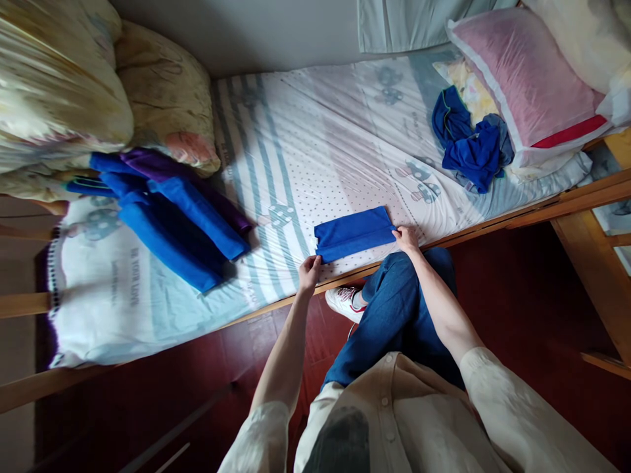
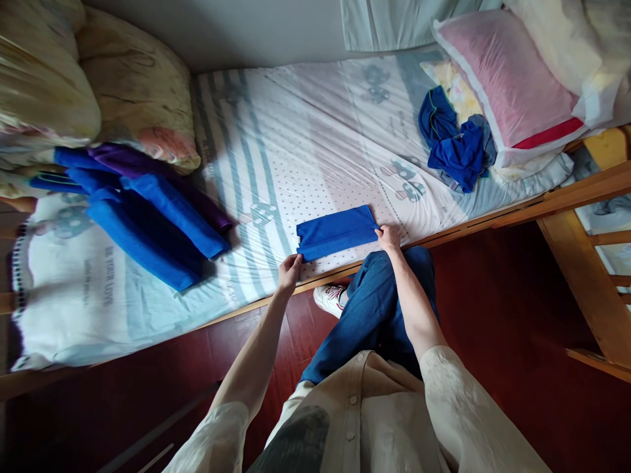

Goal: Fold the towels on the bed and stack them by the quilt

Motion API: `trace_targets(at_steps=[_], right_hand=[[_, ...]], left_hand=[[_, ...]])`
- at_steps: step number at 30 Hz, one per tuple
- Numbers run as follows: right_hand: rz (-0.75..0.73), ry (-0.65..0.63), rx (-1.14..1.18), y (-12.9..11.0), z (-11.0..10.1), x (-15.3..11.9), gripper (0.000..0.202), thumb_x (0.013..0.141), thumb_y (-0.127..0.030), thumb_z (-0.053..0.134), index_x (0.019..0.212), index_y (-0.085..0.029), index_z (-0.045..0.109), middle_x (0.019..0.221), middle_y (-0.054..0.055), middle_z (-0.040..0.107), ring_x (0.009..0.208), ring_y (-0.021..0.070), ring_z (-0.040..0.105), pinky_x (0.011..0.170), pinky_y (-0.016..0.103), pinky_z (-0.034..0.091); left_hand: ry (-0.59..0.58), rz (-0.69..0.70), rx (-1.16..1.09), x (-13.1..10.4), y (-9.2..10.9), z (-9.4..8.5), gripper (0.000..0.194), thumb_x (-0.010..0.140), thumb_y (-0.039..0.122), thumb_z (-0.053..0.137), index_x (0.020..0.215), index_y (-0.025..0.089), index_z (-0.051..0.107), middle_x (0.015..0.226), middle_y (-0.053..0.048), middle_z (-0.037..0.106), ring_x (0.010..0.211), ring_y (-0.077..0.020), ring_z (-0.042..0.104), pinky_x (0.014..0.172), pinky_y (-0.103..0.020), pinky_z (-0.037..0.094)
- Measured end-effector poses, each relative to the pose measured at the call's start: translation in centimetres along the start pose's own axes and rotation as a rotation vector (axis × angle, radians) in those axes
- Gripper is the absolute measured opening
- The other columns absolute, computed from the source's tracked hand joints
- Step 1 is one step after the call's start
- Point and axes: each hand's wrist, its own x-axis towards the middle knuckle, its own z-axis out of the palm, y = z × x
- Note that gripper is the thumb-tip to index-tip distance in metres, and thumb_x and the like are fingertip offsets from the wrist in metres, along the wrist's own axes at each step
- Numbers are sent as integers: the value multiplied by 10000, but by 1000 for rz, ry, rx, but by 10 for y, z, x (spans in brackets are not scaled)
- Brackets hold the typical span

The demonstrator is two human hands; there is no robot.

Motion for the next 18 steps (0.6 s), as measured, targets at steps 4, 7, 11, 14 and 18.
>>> trace_targets(at_steps=[4, 7, 11, 14, 18], right_hand=[[39, -15, 11, -6, -4, -3, 197, 1010, -335, 657, 1070, -205, 792, 1130, 136, 792, 1139, 292, 715, 970, 350, 530], [52, -42, -26, -8, -6, -4, 250, 1029, -358, 627, 1143, -198, 782, 1201, 142, 778, 1188, 285, 697, 992, 346, 516], [59, -80, -93, -11, -9, -6, 324, 1056, -377, 575, 1254, -191, 753, 1258, 132, 767, 1232, 264, 676, 1001, 322, 505], [40, -88, -95, -11, -11, -7, 336, 1059, -370, 566, 1278, -189, 745, 1265, 131, 766, 1217, 260, 681, 985, 311, 506], [36, -82, -89, -10, -11, -7, 327, 1054, -358, 575, 1267, -185, 752, 1259, 136, 767, 1202, 265, 686, 965, 312, 510]], left_hand=[[-1, 0, -10, -1, 1, 1, 679, 701, 823, 680, 859, 163, 703, 753, -40, 644, 797, -197, 574, 718, -302, 466], [-8, 0, -5, -2, 3, 2, 691, 706, 837, 664, 860, 164, 699, 746, -35, 634, 788, -194, 563, 704, -300, 452], [-14, 7, 16, -3, 3, 1, 699, 704, 842, 657, 860, 161, 697, 756, -40, 645, 780, -192, 561, 702, -301, 450], [-6, 1, 27, -3, 1, 1, 684, 703, 822, 670, 855, 156, 707, 737, -40, 644, 760, -188, 564, 692, -298, 451], [4, 2, 44, -3, 0, 0, 633, 720, 770, 687, 864, 155, 726, 746, -44, 668, 752, -188, 577, 695, -298, 462]])
